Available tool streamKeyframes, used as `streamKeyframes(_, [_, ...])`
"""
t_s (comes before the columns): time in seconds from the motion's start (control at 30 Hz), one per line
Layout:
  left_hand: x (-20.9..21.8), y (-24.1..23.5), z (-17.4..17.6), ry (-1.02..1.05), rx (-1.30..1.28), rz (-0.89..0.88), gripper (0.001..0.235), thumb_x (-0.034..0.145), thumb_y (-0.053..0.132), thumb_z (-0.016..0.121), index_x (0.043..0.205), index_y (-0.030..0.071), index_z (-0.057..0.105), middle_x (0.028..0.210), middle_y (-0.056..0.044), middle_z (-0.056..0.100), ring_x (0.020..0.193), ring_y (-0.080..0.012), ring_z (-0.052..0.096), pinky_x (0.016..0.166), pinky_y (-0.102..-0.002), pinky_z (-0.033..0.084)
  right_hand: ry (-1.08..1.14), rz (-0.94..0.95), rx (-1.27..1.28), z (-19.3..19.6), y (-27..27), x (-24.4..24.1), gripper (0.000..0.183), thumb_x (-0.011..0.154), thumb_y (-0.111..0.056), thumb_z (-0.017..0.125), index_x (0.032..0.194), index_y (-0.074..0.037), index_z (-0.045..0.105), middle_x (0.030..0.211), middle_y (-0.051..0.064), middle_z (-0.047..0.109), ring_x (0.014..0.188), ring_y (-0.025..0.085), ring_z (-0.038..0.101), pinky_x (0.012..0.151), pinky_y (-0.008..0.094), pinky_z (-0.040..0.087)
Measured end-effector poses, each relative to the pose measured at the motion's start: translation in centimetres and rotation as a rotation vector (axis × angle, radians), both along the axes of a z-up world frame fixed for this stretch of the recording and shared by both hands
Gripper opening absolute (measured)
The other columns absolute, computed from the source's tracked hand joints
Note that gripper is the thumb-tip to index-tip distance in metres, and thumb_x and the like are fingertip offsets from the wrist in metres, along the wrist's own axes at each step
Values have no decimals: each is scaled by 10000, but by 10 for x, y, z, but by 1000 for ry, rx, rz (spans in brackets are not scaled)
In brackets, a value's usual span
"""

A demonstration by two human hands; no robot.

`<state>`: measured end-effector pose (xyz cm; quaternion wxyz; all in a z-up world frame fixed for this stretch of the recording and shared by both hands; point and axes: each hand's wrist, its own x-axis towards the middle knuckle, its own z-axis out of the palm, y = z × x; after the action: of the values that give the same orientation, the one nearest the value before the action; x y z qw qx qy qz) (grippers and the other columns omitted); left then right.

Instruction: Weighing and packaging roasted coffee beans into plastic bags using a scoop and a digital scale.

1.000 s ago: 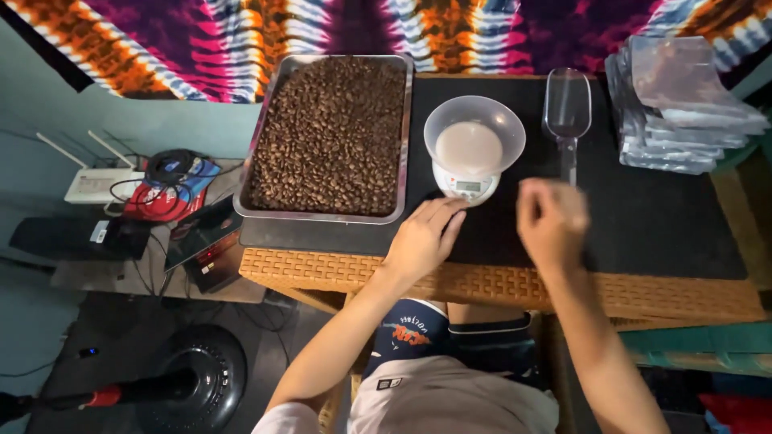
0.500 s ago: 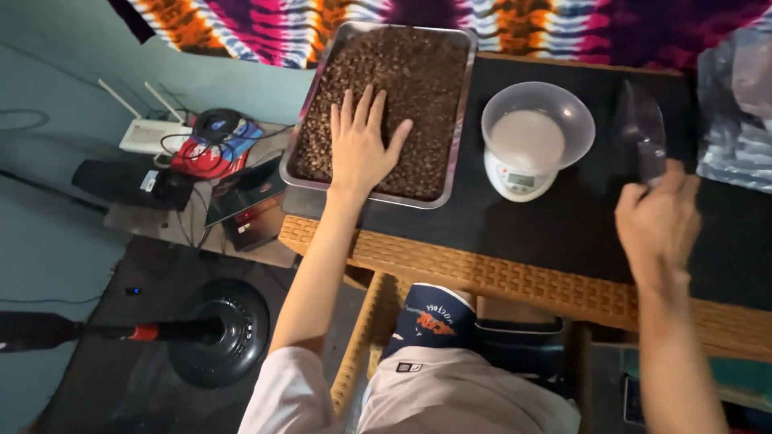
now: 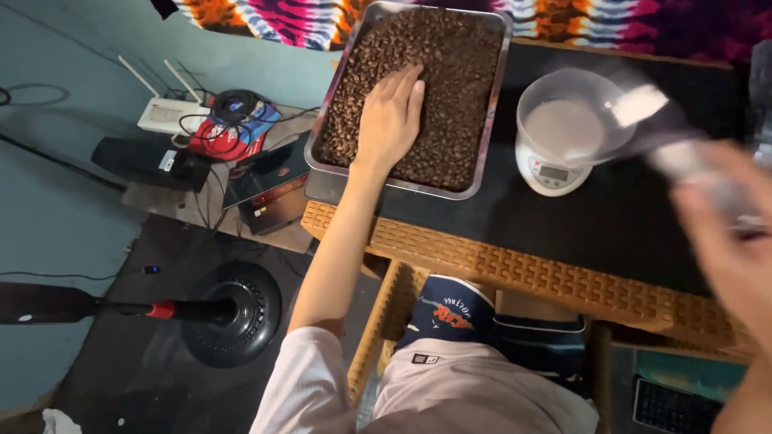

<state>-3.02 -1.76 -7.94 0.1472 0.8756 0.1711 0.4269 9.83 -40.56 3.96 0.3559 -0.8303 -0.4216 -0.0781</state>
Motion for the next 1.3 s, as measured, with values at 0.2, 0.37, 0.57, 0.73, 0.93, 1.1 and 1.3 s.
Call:
streamKeyframes(0.2, [0, -2, 5, 57, -50, -57, 584, 1123, 357, 284, 1280, -47, 674, 1320, -234, 673, 1249, -389, 616, 1069, -460, 487, -578, 315, -197, 32, 46, -23, 332, 1027, -166, 771, 1348, -82, 783, 972, 58, 767, 716, 163, 665, 649, 311, 522])
streamKeyframes(0.37, [-10, -16, 25, 107, -248, -112, 722, 1086, 488, 197, 1290, 4, 692, 1362, -188, 667, 1287, -356, 603, 1027, -436, 503, -484, 507, -209, 42, 85, -38, 328, 967, -103, 749, 1238, 79, 724, 1095, 253, 777, 785, 296, 778, 678, 323, 689])
streamKeyframes(0.57, [-13, -18, 27, 182, -334, -159, 813, 1036, 590, 137, 1315, 62, 688, 1385, -136, 668, 1309, -348, 588, 994, -485, 500, -377, 518, -228, 24, 112, -46, 268, 957, -33, 705, 1219, 20, 737, 853, 137, 730, 626, 238, 662, 583, 389, 597])
streamKeyframes(0.73, [-16, -15, 22, 215, -354, -187, 846, 1018, 618, 98, 1278, 86, 701, 1335, -147, 691, 1268, -346, 611, 961, -467, 494, -383, 449, -128, -13, 125, -51, 300, 950, -63, 718, 1235, 27, 739, 831, 149, 658, 655, 334, 645, 545, 469, 533])
streamKeyframes(0.93, [-17, -8, 10, 134, -259, -247, 689, 1114, 489, 179, 1244, 93, 728, 1235, -173, 728, 1221, -387, 633, 995, -533, 532, -561, 262, -128, -65, 137, -50, 232, 1006, -288, 694, 1204, -172, 728, 859, -12, 652, 689, 186, 722, 536, 272, 568])
streamKeyframes(1.1, [-18, -15, 15, 101, -280, -264, 699, 1111, 488, 182, 1244, 64, 722, 1198, -204, 736, 1177, -414, 654, 987, -547, 533, -556, 252, -29, -92, 148, -51, 271, 993, -264, 708, 1212, -104, 708, 875, 39, 653, 719, 235, 719, 581, 311, 579])
streamKeyframes(1.3, [-21, -18, 24, 12, -305, -345, 758, 1081, 556, 144, 1363, 44, 626, 1333, -230, 667, 1275, -408, 615, 1080, -519, 488, -569, 254, 18, -100, 144, -58, 275, 1013, -179, 698, 1259, -54, 687, 992, 82, 685, 757, 240, 695, 610, 324, 568])
